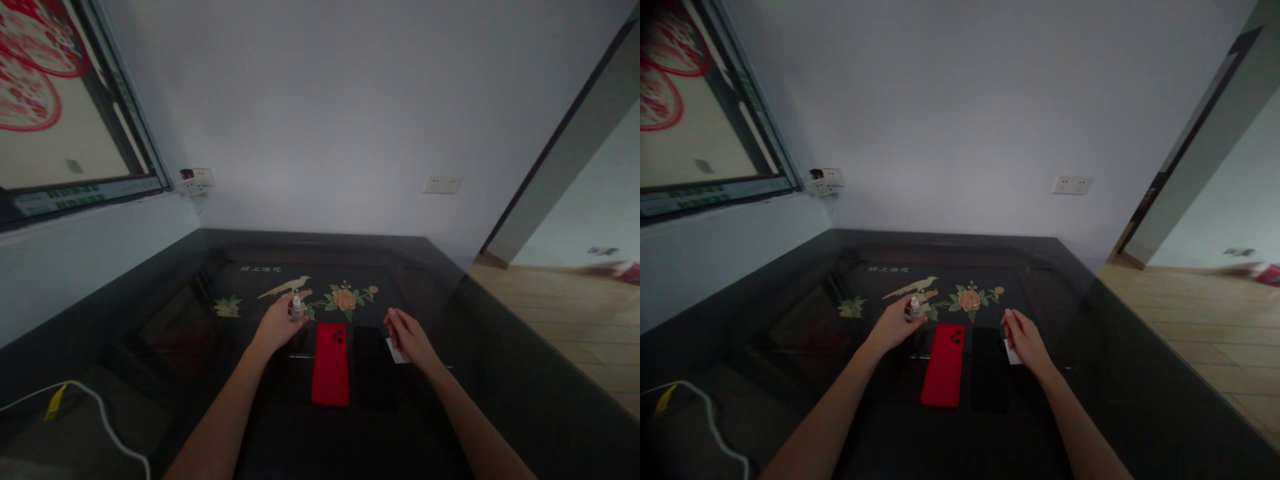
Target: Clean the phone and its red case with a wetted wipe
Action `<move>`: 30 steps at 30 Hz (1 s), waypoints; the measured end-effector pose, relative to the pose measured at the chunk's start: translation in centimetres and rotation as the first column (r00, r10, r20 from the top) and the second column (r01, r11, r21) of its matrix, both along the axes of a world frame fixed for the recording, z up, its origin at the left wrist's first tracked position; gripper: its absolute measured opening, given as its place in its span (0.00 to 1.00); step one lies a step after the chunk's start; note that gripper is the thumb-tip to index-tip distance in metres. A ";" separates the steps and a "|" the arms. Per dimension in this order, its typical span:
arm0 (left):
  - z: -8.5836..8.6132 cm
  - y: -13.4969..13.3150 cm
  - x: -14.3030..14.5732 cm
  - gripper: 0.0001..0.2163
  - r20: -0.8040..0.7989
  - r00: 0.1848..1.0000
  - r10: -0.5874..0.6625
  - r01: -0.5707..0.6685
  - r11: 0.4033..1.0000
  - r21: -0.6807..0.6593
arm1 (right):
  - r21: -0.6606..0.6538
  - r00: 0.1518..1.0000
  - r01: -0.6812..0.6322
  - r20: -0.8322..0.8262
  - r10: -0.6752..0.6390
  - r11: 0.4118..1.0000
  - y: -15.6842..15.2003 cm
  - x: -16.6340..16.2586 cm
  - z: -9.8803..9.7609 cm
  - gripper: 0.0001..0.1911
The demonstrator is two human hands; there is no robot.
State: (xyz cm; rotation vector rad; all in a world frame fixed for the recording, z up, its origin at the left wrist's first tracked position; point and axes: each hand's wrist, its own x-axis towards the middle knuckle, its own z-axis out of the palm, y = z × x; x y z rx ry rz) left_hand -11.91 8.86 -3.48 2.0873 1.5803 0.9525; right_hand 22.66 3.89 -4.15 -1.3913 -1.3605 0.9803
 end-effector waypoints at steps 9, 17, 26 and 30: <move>1.7 -1.2 2.2 0.13 0.150 0.987 -0.064 0.039 0.986 0.163 | 0.025 1.000 -0.020 0.023 0.019 1.000 -0.7 -0.8 1.0 0.26; 3.7 -6.1 7.2 0.24 -0.136 0.915 -0.379 0.398 0.904 0.158 | 0.064 0.946 -0.305 -0.091 0.310 0.950 -2.9 -3.4 2.2 0.21; 3.9 -6.6 7.6 0.15 -0.191 0.852 -0.487 0.511 0.853 0.106 | 0.026 0.950 -0.311 -0.022 0.311 0.950 -3.4 -4.2 2.4 0.18; 4.3 -6.9 7.8 0.15 -0.215 0.851 -0.480 0.510 0.853 0.115 | 0.052 0.943 -0.309 -0.113 0.313 0.950 -3.2 -4.2 2.2 0.19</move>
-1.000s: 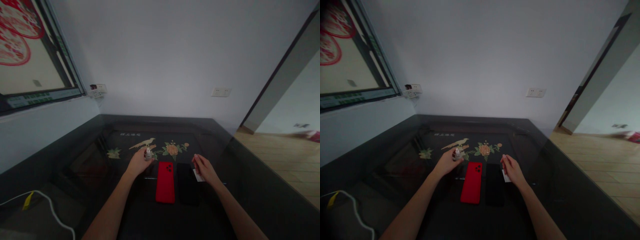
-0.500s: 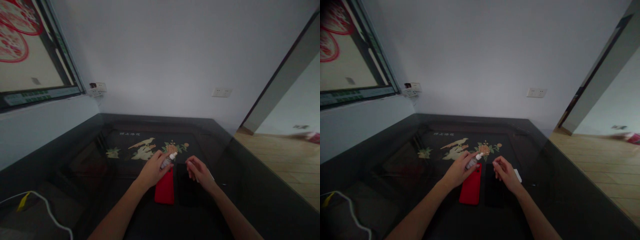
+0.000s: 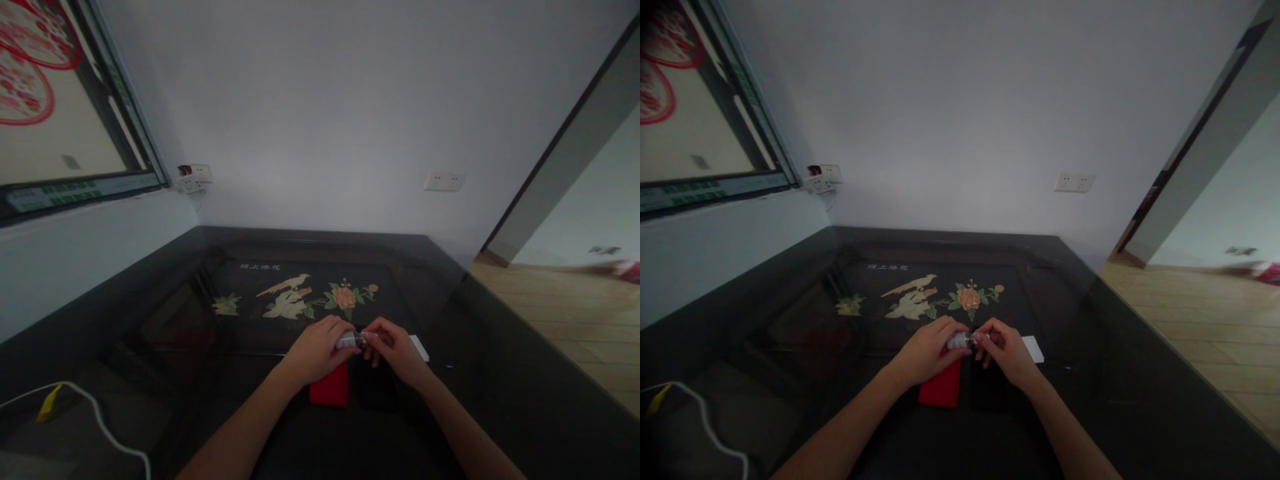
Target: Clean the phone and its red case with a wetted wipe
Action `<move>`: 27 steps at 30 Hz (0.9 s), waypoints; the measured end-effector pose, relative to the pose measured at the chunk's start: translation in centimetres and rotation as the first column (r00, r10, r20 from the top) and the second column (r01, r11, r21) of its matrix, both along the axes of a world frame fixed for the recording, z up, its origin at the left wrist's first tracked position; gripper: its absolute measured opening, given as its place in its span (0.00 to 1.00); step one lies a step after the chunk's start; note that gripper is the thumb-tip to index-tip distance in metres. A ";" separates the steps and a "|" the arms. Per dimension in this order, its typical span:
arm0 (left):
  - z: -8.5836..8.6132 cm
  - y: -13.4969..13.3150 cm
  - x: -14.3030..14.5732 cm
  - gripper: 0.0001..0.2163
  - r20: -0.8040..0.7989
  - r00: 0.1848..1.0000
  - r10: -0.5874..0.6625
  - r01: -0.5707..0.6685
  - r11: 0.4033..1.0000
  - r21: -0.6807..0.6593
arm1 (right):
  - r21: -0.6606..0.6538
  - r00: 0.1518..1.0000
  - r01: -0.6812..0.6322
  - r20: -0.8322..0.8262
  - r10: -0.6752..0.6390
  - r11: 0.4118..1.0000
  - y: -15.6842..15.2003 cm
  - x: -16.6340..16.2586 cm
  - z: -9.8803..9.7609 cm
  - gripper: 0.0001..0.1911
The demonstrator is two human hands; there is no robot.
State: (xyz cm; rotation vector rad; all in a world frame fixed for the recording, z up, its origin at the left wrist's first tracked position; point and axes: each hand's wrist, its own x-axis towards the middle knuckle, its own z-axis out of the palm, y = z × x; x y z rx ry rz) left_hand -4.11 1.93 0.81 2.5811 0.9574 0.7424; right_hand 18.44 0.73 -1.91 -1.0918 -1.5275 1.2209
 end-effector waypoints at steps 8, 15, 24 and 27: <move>-0.7 0.0 0.4 0.14 -0.073 0.997 0.029 -0.033 0.998 -0.045 | -0.069 0.997 -0.022 -0.076 0.017 0.997 0.5 0.4 -0.8 0.18; -0.7 0.2 0.1 0.15 0.046 0.998 0.042 -0.034 0.988 -0.149 | 0.030 0.996 -0.070 -0.059 0.072 0.997 0.3 0.4 -0.4 0.16; -0.8 0.2 0.1 0.13 0.037 0.999 0.008 -0.002 0.990 -0.144 | -0.040 0.994 -0.094 0.049 0.096 0.995 0.5 0.2 -0.6 0.16; -0.9 0.3 0.1 0.13 0.058 0.998 0.014 -0.005 0.988 -0.152 | -0.003 0.993 -0.114 0.009 0.114 0.993 0.4 0.3 -0.2 0.14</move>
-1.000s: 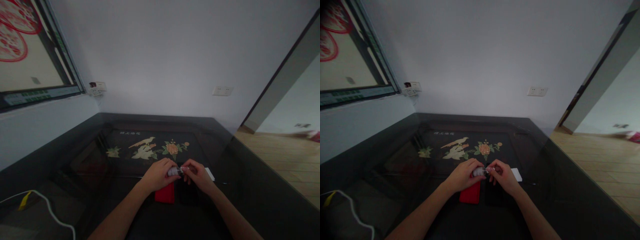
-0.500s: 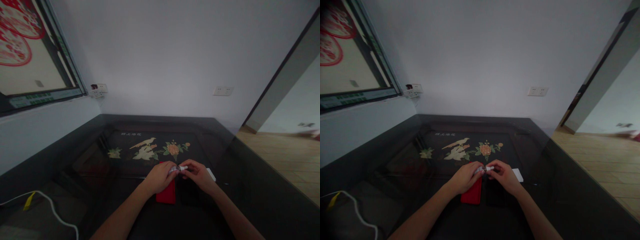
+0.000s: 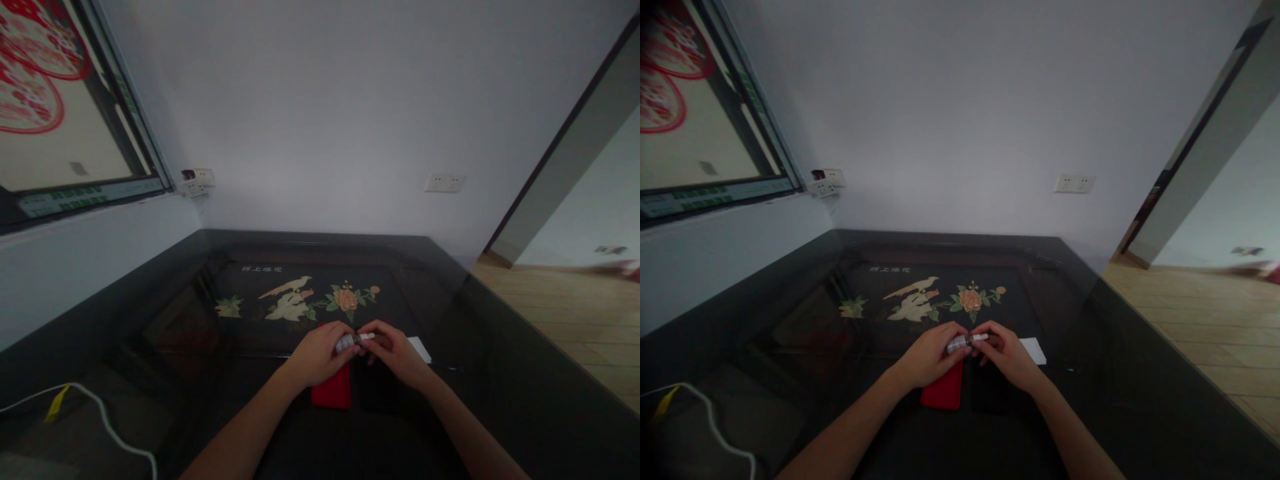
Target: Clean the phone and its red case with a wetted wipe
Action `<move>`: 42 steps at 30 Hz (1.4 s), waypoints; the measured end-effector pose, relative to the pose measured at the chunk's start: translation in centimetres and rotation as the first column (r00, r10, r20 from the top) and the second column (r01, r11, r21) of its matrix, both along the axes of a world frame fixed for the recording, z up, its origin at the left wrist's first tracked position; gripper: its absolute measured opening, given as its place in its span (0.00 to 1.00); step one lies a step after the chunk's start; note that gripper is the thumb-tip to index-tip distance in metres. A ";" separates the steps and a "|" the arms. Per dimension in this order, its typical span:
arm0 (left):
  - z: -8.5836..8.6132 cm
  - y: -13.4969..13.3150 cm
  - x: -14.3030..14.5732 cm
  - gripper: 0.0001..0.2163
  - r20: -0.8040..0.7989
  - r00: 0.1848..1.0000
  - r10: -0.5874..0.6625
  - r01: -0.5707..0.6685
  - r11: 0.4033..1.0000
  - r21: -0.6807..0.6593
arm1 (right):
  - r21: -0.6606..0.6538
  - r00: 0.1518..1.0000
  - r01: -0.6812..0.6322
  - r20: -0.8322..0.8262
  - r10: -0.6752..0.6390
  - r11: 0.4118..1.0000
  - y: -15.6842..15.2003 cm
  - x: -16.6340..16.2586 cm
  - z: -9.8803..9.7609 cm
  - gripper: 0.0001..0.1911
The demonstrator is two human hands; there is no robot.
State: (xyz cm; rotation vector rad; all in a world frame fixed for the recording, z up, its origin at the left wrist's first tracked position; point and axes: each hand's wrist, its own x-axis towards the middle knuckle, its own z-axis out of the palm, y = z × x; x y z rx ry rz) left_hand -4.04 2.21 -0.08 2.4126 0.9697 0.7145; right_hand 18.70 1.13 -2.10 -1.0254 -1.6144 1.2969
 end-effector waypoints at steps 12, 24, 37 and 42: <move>0.2 -0.1 0.1 0.13 0.010 1.000 -0.028 0.028 1.000 -0.004 | -0.068 1.000 0.009 0.004 -0.009 0.998 0.1 -0.1 0.0 0.18; 0.1 -0.1 0.1 0.13 0.006 1.000 -0.029 0.029 1.000 0.008 | -0.075 0.995 -0.016 -0.096 0.008 0.997 0.2 0.4 0.1 0.17; 0.3 -0.1 -0.2 0.11 0.001 1.000 -0.010 0.010 1.000 -0.001 | -0.077 0.996 0.093 -0.010 -0.094 0.993 0.1 0.4 0.7 0.19; 0.2 0.1 -0.4 0.11 0.056 0.997 0.061 -0.061 0.998 0.003 | -0.012 0.976 0.203 -0.075 -0.203 0.979 0.6 1.1 0.6 0.19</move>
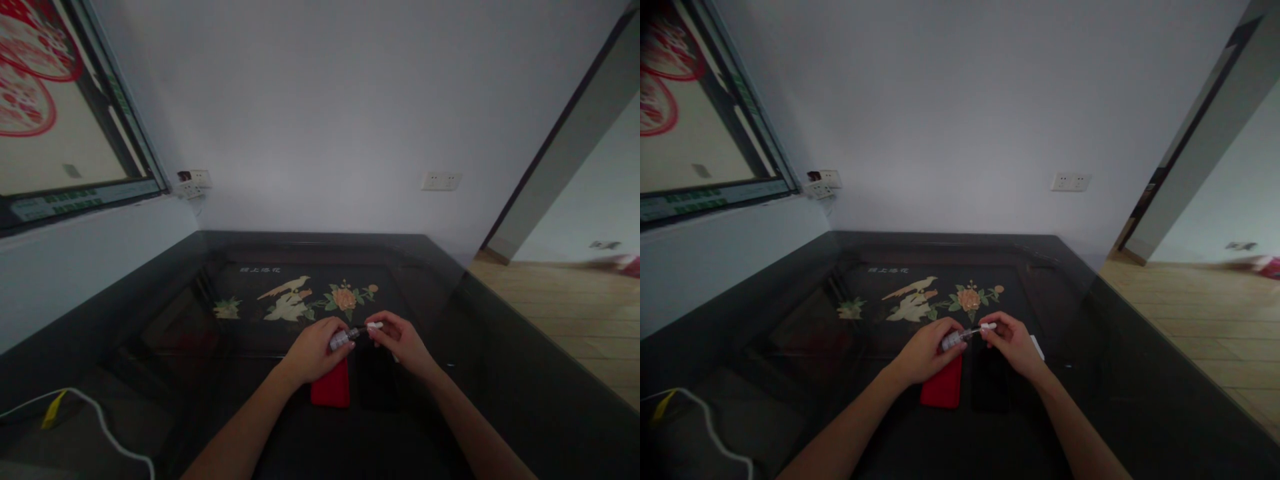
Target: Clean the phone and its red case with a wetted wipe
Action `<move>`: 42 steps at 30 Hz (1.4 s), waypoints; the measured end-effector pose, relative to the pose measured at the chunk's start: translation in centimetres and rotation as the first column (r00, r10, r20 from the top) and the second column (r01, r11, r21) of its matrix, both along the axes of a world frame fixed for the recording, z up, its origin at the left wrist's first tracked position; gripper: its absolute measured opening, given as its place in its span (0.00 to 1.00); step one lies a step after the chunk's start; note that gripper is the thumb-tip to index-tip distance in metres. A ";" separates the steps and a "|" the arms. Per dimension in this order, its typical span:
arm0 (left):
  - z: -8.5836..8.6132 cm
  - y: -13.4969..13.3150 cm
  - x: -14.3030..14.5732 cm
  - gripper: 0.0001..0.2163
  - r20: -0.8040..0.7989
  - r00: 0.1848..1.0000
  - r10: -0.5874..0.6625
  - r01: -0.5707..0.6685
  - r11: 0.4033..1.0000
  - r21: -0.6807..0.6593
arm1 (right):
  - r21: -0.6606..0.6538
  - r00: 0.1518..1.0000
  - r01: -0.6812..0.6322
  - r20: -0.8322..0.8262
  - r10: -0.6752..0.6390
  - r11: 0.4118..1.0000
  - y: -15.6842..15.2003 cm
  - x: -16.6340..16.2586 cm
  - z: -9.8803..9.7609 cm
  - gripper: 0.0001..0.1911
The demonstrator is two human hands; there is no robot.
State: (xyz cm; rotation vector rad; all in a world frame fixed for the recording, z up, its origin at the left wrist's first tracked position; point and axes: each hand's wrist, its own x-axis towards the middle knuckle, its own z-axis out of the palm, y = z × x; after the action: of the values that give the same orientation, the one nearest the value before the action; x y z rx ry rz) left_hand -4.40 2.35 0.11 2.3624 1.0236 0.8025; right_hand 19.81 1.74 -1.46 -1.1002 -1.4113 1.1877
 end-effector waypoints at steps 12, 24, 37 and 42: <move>-1.7 3.0 -1.8 0.11 0.198 0.874 0.443 -0.453 0.892 0.004 | -0.088 0.905 0.279 -0.309 -0.293 0.956 1.6 1.5 -1.2 0.20; -3.4 4.7 -3.8 0.09 0.175 0.788 0.590 -0.589 0.805 -0.062 | -0.078 0.921 0.259 -0.282 -0.270 0.963 1.4 1.2 -1.0 0.19; -4.0 4.6 -3.7 0.10 0.083 0.801 0.593 -0.588 0.805 -0.081 | -0.075 0.899 0.286 -0.325 -0.295 0.955 1.4 1.4 -1.0 0.22; -2.6 3.8 -3.3 0.25 0.063 0.753 0.655 -0.657 0.743 0.125 | -0.110 0.876 0.284 -0.376 -0.304 0.953 1.5 1.5 -0.6 0.21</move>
State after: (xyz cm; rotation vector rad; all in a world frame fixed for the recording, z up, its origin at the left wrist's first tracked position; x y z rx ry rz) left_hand -7.74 6.13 -2.52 2.0770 1.9037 1.1613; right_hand 21.29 3.20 -2.10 -1.0033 -0.8765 1.1463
